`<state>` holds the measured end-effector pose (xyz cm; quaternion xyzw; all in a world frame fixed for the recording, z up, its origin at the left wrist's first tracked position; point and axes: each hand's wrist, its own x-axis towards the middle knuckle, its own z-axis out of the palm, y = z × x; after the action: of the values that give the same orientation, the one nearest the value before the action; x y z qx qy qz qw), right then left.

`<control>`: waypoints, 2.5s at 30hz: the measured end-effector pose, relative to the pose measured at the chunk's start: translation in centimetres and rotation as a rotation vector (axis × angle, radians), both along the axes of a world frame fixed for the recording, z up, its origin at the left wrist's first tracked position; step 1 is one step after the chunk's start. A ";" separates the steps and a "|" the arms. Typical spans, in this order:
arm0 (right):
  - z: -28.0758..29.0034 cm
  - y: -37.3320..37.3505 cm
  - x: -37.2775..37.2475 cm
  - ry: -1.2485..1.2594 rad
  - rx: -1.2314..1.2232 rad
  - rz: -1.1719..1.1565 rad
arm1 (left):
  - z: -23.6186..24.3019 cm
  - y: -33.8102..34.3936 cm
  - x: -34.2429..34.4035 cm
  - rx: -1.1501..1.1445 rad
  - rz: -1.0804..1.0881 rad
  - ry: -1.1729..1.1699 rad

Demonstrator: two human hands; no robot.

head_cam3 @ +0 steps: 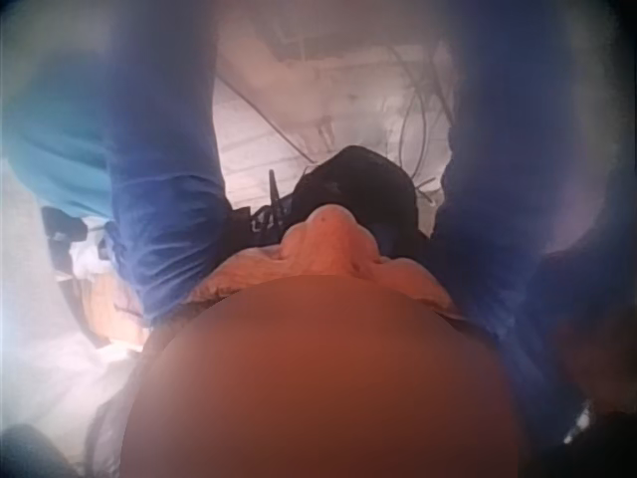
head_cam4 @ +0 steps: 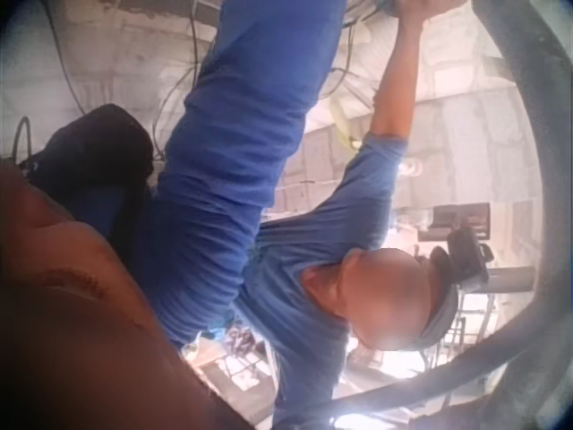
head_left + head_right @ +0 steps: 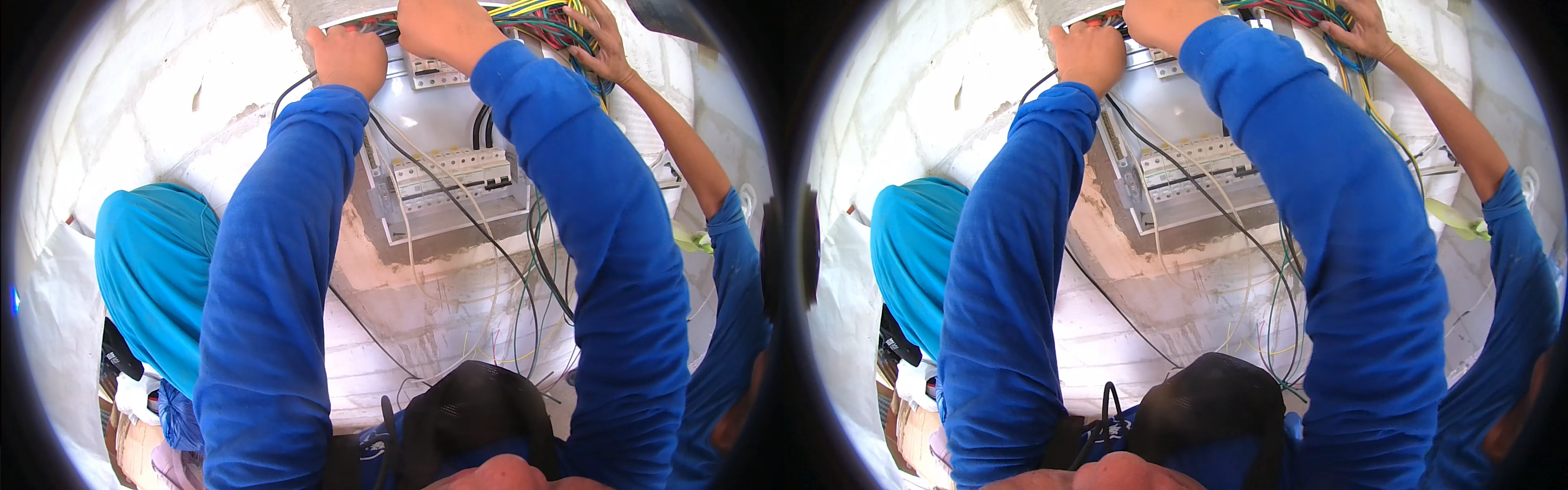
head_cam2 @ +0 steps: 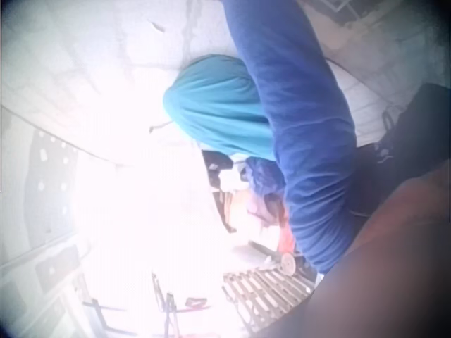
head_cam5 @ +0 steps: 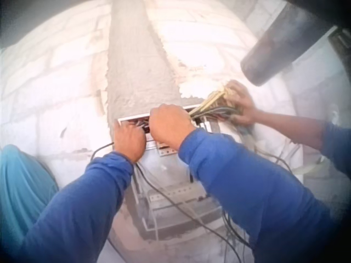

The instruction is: The person connects multiple colored wires to terminals inside a wall-mounted electrical panel. They strip wire ends, insert them into terminal slots, and tighten screws to secure connections while coordinating with a coworker who holds wire bundles.

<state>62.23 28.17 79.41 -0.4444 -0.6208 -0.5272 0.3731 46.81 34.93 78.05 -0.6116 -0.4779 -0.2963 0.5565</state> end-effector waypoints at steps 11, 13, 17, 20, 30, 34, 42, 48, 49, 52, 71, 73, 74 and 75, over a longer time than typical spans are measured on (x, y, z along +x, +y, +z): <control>0.8 -0.6 -3.4 0.219 -0.238 -0.116 | 1.2 -1.6 0.4 -0.131 0.151 0.134; 0.7 -1.0 -3.3 0.216 -0.243 -0.125 | 1.3 -1.7 0.8 -0.142 0.177 0.117; 1.1 -1.1 -2.8 0.157 -0.275 -0.191 | 1.1 -1.4 1.1 -0.131 0.236 0.115; 1.4 -0.5 -2.6 0.113 -0.218 -0.164 | 0.8 -0.7 0.7 -0.081 0.111 0.078; 1.6 -0.7 -2.7 0.076 -0.334 -0.234 | 0.3 -0.5 0.4 -0.039 0.042 0.029; 1.6 -1.3 -2.6 0.108 -0.323 -0.164 | 0.3 -1.6 0.4 -0.076 0.004 0.005; 2.5 -1.2 -1.9 0.090 -0.394 -0.142 | -7.3 -3.0 1.2 -0.028 -0.743 -0.327; 2.5 -1.3 -2.0 0.086 -0.427 -0.092 | -7.5 -2.1 2.9 -0.686 -1.409 -0.996; 2.4 -1.3 -2.0 0.093 -0.432 -0.080 | -6.8 -2.0 3.0 -0.750 -1.435 -1.044; 2.1 -1.5 -1.6 0.031 -0.357 -0.089 | -5.1 -2.1 2.9 -0.771 -1.461 -1.135; 2.0 -1.2 0.2 0.095 -0.313 -0.111 | -4.1 -0.9 4.3 -0.749 -1.625 -1.413; 1.9 -1.4 0.3 0.035 -0.339 -0.084 | -4.0 -1.0 4.4 -0.727 -1.693 -1.395; 1.8 -1.6 0.3 0.026 -0.354 -0.086 | -3.8 -1.0 4.4 -0.716 -1.723 -1.390; 1.8 -1.6 0.3 0.006 -0.355 -0.099 | -3.6 -1.0 4.4 -0.697 -1.739 -1.393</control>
<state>62.49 26.56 81.22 -0.5347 -0.6804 -0.4258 0.2642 51.22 33.93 74.43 -0.5578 -0.1555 -0.7019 -0.4147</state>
